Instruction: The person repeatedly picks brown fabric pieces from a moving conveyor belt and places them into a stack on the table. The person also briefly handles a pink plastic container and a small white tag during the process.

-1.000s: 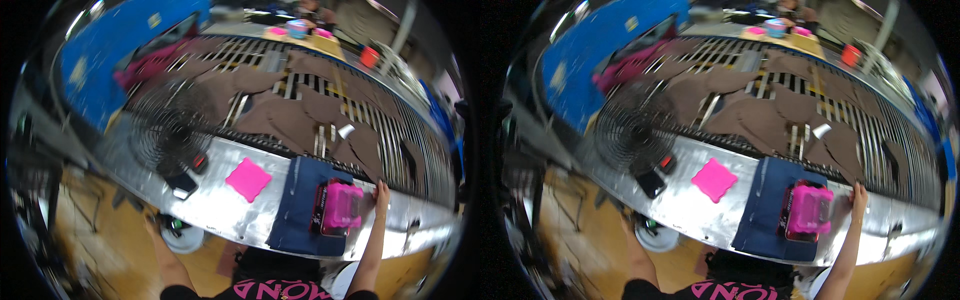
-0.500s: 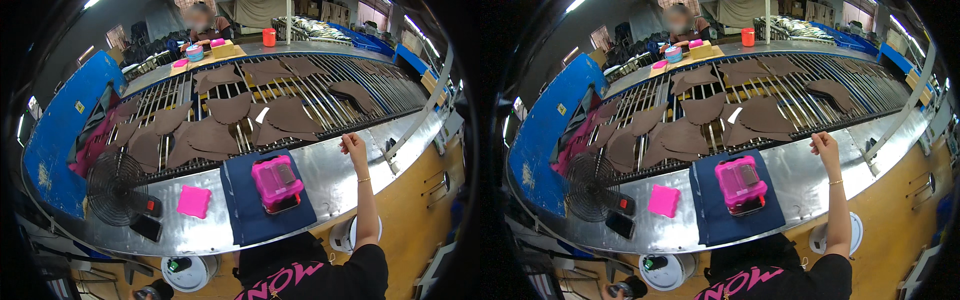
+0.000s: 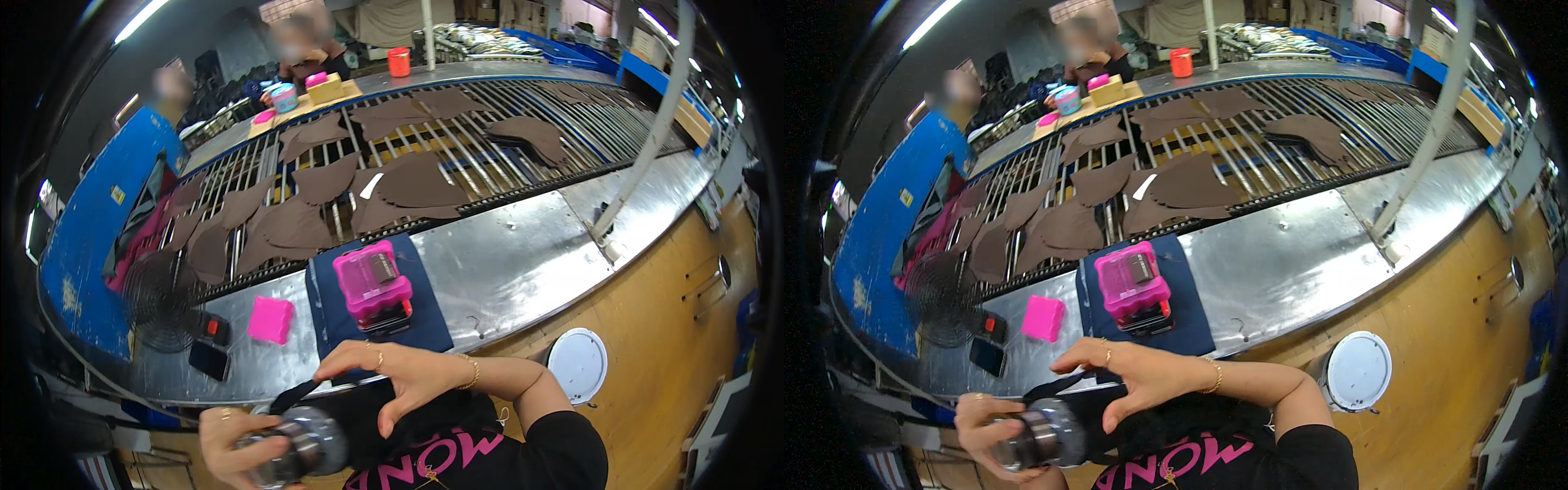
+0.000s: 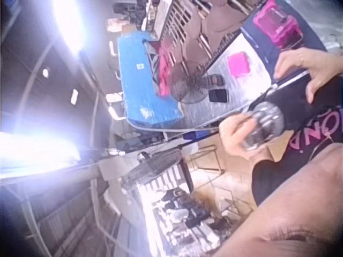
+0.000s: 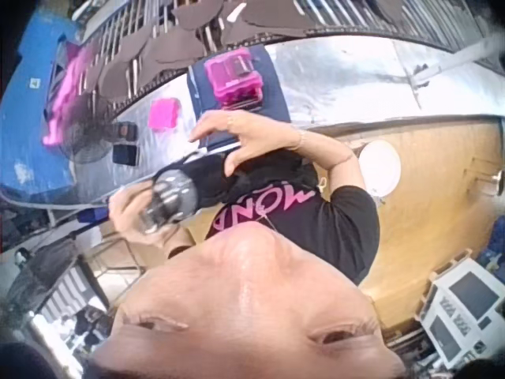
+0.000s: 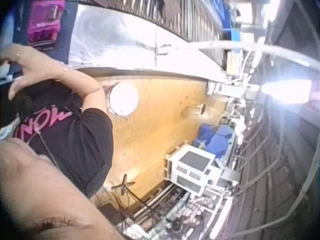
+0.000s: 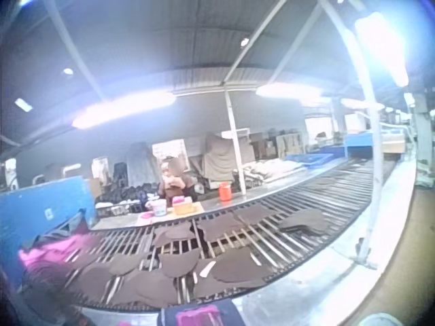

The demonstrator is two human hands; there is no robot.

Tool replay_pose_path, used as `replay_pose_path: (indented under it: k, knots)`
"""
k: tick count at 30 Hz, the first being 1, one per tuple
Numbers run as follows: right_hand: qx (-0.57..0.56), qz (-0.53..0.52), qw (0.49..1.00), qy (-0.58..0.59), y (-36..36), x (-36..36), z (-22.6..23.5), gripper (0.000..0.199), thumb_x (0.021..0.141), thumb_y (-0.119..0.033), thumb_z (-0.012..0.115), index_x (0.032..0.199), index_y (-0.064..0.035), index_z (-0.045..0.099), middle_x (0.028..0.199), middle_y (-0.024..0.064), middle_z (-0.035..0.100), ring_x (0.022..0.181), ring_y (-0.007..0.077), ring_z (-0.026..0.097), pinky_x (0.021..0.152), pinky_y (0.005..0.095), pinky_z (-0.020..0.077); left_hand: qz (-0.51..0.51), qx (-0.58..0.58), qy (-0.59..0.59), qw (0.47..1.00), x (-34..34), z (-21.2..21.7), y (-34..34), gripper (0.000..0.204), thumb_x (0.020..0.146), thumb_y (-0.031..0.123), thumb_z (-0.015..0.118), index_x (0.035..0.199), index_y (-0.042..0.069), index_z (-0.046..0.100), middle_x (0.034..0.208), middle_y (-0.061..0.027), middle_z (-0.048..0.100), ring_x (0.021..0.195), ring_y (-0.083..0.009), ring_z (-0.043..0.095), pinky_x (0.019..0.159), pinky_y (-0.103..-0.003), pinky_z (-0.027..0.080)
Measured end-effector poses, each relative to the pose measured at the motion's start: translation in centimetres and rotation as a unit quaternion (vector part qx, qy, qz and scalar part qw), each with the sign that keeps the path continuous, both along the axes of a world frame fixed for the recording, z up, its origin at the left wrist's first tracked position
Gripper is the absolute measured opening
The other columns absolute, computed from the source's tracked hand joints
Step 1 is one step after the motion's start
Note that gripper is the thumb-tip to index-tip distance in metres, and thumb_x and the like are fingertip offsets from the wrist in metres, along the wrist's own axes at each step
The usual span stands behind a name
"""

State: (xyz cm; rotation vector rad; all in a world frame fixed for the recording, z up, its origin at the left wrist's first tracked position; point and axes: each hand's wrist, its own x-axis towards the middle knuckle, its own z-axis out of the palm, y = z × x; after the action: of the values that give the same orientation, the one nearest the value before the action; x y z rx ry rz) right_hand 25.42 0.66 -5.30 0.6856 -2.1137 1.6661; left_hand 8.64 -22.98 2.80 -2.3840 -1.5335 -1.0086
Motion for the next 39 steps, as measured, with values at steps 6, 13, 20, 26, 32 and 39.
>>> replay_pose_path:
  k: [6,13,20,26,32,39]
  knots:
    - [-0.001,0.019,0.997,-0.080,0.5,5.7,-1.6,0.121,0.060,-0.060,0.081,0.143,0.0030,0.021,0.144,0.0227,0.029,0.137,0.0328,0.029,0.112,0.0408,0.0257,-0.335,-0.080,0.017,0.939,4.7,0.0,12.1,0.035,0.067,0.030,0.074,0.098,0.015,0.072,0.088,-0.0160,0.067,0.053,-0.0170,0.062,0.049,-0.023,0.047]
    - [0.118,-0.194,0.971,-0.071,-1.6,11.9,-1.4,0.093,0.062,-0.046,0.084,0.132,-0.0057,0.038,0.127,0.0183,0.040,0.122,0.0353,0.035,0.105,0.0461,0.0290,-0.398,-0.129,0.053,0.907,7.7,0.8,13.4,0.043,0.070,0.030,0.069,0.110,0.014,0.066,0.090,-0.0104,0.060,0.060,-0.0209,0.057,0.051,-0.032,0.042]
    - [0.061,-0.093,0.993,-0.048,-2.1,10.6,-2.3,0.091,0.064,-0.040,0.085,0.134,-0.0030,0.040,0.134,0.0230,0.038,0.123,0.0402,0.038,0.103,0.0482,0.0330,-0.430,-0.125,0.075,0.891,8.6,0.2,14.0,0.039,0.073,0.025,0.065,0.109,0.011,0.065,0.085,-0.0088,0.057,0.058,-0.0177,0.054,0.047,-0.030,0.038]
    - [0.051,-0.027,0.996,-0.069,-2.0,9.8,-2.6,0.086,0.064,-0.041,0.085,0.129,-0.0014,0.045,0.130,0.0241,0.045,0.120,0.0388,0.046,0.102,0.0455,0.0367,-0.450,-0.060,0.045,0.890,9.3,-0.4,13.6,0.034,0.065,0.017,0.063,0.097,0.008,0.066,0.078,-0.0092,0.054,0.061,-0.0191,0.054,0.049,-0.029,0.039]
    - [0.026,-0.036,0.996,-0.074,-2.8,9.5,-3.1,0.087,0.061,-0.041,0.087,0.128,-0.0006,0.047,0.124,0.0201,0.051,0.118,0.0357,0.048,0.101,0.0430,0.0369,-0.448,-0.129,0.087,0.880,5.7,-7.8,12.5,0.060,0.070,0.032,0.071,0.125,0.011,0.058,0.090,-0.0088,0.059,0.076,-0.0208,0.063,0.066,-0.024,0.051]
    - [-0.047,-0.208,0.971,-0.107,-4.1,11.0,-6.7,0.106,0.062,-0.035,0.086,0.141,-0.0016,0.025,0.137,0.0177,0.039,0.126,0.0296,0.041,0.109,0.0371,0.0306,-0.233,-0.142,0.022,0.962,8.9,-3.2,12.9,0.058,0.064,0.041,0.076,0.111,0.010,0.063,0.081,-0.0100,0.053,0.066,-0.0248,0.054,0.055,-0.035,0.043]
